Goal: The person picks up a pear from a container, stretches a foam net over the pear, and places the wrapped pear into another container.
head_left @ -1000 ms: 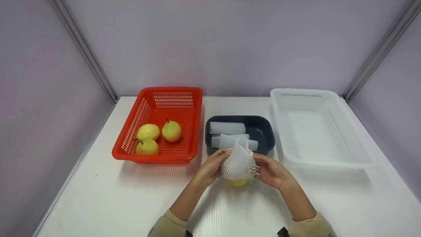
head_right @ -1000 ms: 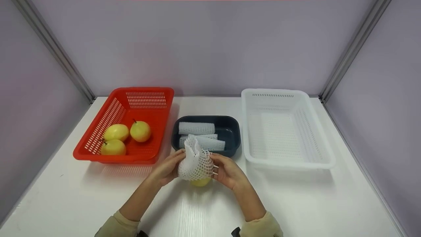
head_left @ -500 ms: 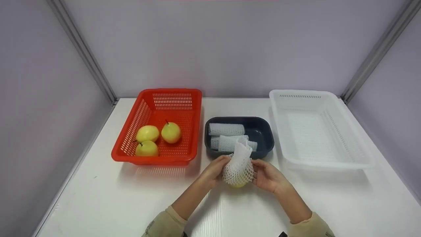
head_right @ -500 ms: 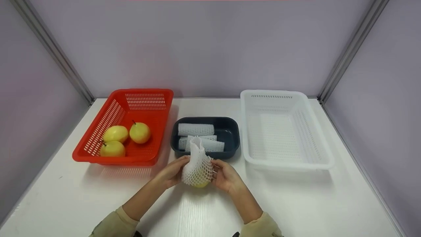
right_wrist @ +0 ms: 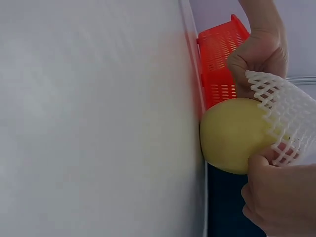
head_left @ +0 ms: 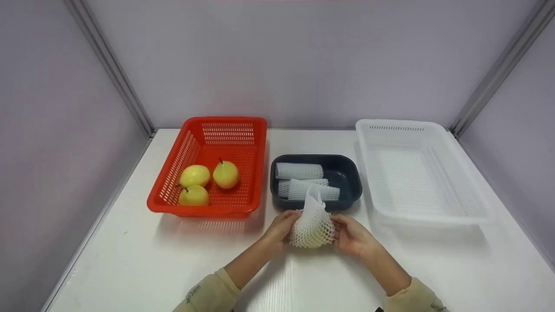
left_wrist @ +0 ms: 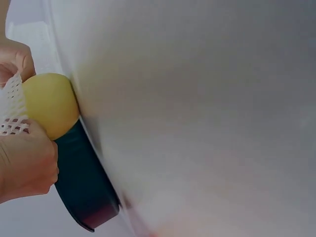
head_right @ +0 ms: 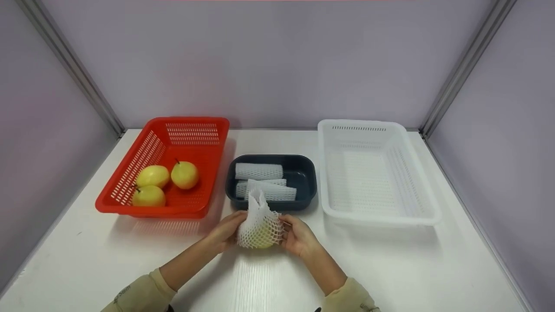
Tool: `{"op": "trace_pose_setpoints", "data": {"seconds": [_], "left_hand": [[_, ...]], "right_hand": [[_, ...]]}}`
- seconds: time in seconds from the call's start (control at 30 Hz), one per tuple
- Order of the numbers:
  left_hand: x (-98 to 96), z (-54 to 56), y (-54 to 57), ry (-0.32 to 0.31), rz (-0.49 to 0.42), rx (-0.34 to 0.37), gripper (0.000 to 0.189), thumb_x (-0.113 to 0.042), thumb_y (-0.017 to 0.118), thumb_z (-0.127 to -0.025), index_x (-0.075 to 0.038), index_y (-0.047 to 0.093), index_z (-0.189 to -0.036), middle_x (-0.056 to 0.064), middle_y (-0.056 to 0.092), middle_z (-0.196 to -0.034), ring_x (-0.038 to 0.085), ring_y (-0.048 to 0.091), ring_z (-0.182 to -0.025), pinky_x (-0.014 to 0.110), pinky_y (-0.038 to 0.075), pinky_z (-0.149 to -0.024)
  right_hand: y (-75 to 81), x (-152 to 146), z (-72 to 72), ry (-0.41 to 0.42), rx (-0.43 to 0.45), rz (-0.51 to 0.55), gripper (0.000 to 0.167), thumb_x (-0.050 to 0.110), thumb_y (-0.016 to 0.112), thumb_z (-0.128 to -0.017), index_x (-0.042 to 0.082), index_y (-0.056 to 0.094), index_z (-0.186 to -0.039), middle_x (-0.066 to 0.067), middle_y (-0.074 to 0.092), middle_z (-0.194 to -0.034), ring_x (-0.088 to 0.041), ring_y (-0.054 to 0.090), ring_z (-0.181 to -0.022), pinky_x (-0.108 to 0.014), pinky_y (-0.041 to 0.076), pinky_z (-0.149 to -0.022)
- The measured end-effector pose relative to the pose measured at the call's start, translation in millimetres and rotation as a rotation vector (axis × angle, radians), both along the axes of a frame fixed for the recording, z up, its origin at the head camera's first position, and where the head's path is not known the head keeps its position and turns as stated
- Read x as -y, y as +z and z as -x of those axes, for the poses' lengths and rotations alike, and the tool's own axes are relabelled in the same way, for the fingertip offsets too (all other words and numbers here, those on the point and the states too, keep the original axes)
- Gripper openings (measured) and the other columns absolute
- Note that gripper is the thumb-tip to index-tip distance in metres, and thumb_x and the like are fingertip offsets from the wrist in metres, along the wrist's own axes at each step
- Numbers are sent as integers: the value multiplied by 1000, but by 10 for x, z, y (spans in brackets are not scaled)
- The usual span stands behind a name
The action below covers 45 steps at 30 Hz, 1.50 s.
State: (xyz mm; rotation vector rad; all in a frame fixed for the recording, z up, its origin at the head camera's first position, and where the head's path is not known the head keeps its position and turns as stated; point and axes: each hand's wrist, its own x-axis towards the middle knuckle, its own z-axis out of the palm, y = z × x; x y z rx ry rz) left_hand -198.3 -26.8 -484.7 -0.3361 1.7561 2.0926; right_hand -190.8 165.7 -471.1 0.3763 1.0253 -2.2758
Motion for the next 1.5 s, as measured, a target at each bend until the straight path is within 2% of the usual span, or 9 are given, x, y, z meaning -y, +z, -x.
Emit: {"op": "trace_pose_setpoints", "data": {"seconds": [0.63,0.67,0.77,0.87,0.9,0.97,1.1,1.27,1.5], "left_hand": [[70,216,-250,-200,333,-89,17,-17,48,-93,-4,52,-105,7,50,-88,19,44,-61,30,39,-51],[77,232,-274,-207,358,-103,17,-17,49,-94,-5,52,-105,9,50,-88,20,45,-59,31,41,-50],[124,452,-644,-261,407,-228,20,-25,54,-91,-7,57,-99,8,52,-88,19,49,-61,32,44,-50],[174,532,-686,-316,505,-352,20,-22,57,-89,-4,61,-94,7,57,-87,20,53,-73,33,47,-60],[183,540,-658,-336,538,-383,20,-21,57,-88,-2,62,-92,7,58,-86,20,54,-76,33,47,-62],[190,409,-328,-369,636,-386,18,-13,56,-87,2,61,-95,11,60,-85,22,55,-76,35,47,-67],[233,266,-13,-442,770,-518,11,-4,56,-86,3,58,-95,9,58,-77,20,54,-67,31,46,-62],[282,199,205,-576,873,-641,28,4,61,-80,3,54,-107,14,56,-97,27,54,-92,38,44,-82],[296,47,387,-686,857,-643,59,-8,72,-76,1,42,-126,18,46,-120,30,45,-113,42,37,-94]], "right_hand": [[-168,-12,99,78,-10,-216,23,5,36,-95,2,57,-83,-6,55,-76,-13,53,-65,-28,46,-64],[-168,-15,97,79,-20,-216,24,4,36,-94,3,57,-84,-7,56,-77,-14,54,-67,-29,47,-65],[-168,-37,97,113,-80,-230,26,1,35,-93,2,60,-87,-8,60,-81,-16,57,-73,-31,49,-69],[-158,-61,91,153,-142,-275,24,1,38,-92,2,62,-91,-7,62,-82,-18,58,-76,-33,49,-72],[-152,-69,88,161,-161,-300,22,2,39,-92,2,61,-94,-7,63,-83,-18,59,-77,-34,49,-73],[-135,-82,77,157,-184,-363,18,3,42,-92,-1,57,-101,-6,63,-85,-19,59,-79,-36,48,-75],[-80,-81,51,158,-272,-528,34,7,44,-92,-8,41,-123,-9,61,-99,-21,58,-87,-39,46,-81],[37,-44,31,195,-578,-815,38,1,46,-89,-7,40,-126,-19,48,-122,-31,52,-103,-43,43,-86],[172,-65,-40,371,-1024,-1054,35,-3,49,-86,-4,43,-121,-22,45,-121,-39,50,-103,-47,43,-83]]}}
